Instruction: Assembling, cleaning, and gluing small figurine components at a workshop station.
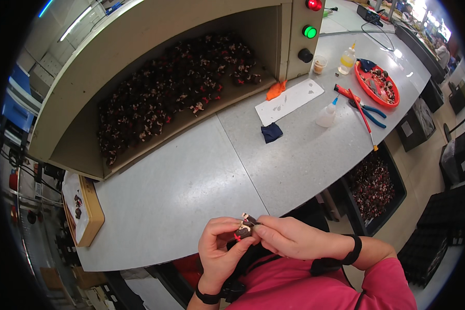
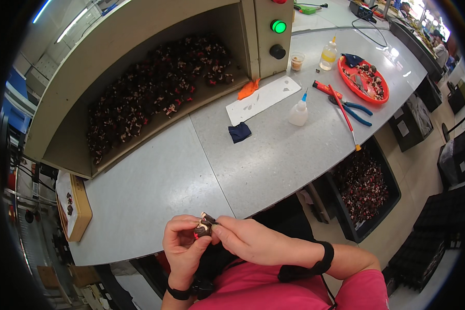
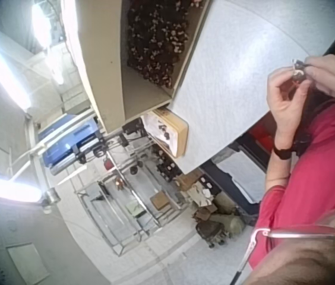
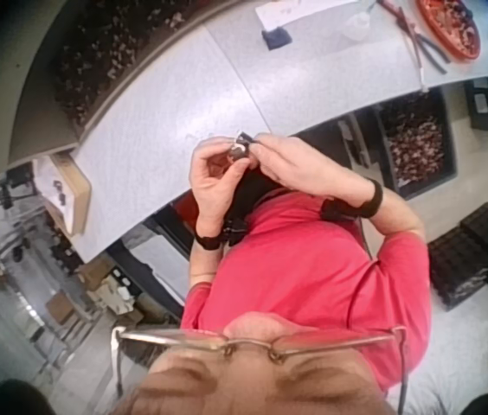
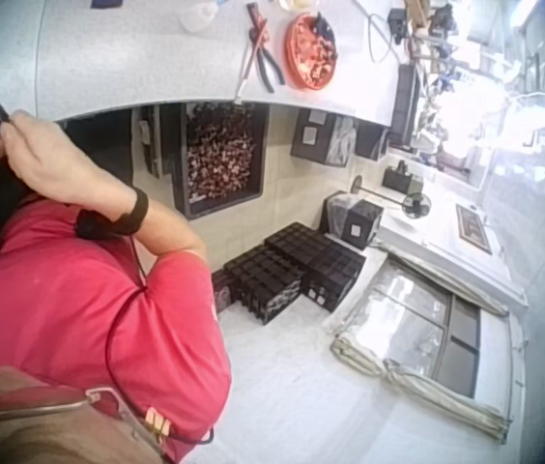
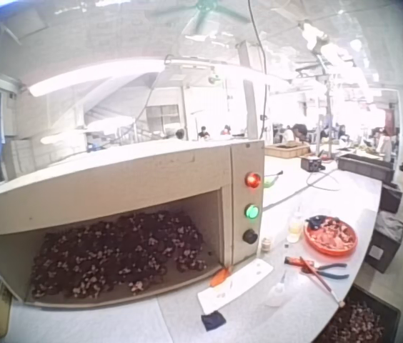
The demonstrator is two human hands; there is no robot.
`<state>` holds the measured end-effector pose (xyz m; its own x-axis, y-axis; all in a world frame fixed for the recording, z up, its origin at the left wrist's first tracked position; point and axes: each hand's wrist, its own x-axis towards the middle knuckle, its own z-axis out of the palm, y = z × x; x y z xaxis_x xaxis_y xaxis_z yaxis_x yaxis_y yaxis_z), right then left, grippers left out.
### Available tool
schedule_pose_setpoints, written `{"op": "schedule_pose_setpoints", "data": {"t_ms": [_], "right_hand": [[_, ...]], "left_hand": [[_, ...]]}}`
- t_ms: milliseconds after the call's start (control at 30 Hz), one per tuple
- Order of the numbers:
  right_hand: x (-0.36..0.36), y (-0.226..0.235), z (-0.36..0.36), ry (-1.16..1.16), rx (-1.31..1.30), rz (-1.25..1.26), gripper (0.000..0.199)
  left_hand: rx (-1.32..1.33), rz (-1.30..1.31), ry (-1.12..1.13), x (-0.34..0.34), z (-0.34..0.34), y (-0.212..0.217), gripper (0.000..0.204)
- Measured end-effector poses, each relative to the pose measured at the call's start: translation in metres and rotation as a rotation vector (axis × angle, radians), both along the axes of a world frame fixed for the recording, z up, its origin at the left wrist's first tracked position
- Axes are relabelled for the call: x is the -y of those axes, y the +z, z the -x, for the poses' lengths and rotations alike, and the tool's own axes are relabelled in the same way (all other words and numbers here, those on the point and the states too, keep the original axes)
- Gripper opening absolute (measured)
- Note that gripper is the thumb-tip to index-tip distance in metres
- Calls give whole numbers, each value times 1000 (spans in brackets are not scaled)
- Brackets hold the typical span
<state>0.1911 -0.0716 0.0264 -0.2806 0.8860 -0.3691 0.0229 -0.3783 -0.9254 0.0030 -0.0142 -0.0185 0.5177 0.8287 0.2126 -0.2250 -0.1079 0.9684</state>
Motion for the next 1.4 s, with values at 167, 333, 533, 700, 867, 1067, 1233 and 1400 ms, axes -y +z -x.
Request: {"op": "schedule_pose_setpoints", "data": {"t_ms": [167,333,533,700,867,1067,1233,1400], "right_hand": [[-3,12,-14,-131,248,-238,23],[-36,-4,-24,-284,982,-852,19],[-55,-36,-42,-365,1161,-1016,23],[-21,-13,-101,-513,1110,-971,19],[25,-20,-197,-842,1442,-568,33],[43,-28,-207,-1012,1219,-418,25],[58,-4,-132,-1059,186,-375,15],[40,-7,-71,-555,-171,-481,19]], "left_hand": [[76,303,114,7,-2,12,43],[57,493,80,-5,11,15,39],[-103,387,61,-12,3,26,16],[-162,346,50,-12,8,19,8],[-317,331,-35,-10,-14,34,8],[-384,-118,-225,-17,-29,22,28],[-364,114,-307,-15,-33,32,32],[-355,244,-285,-12,-28,31,32]]}}
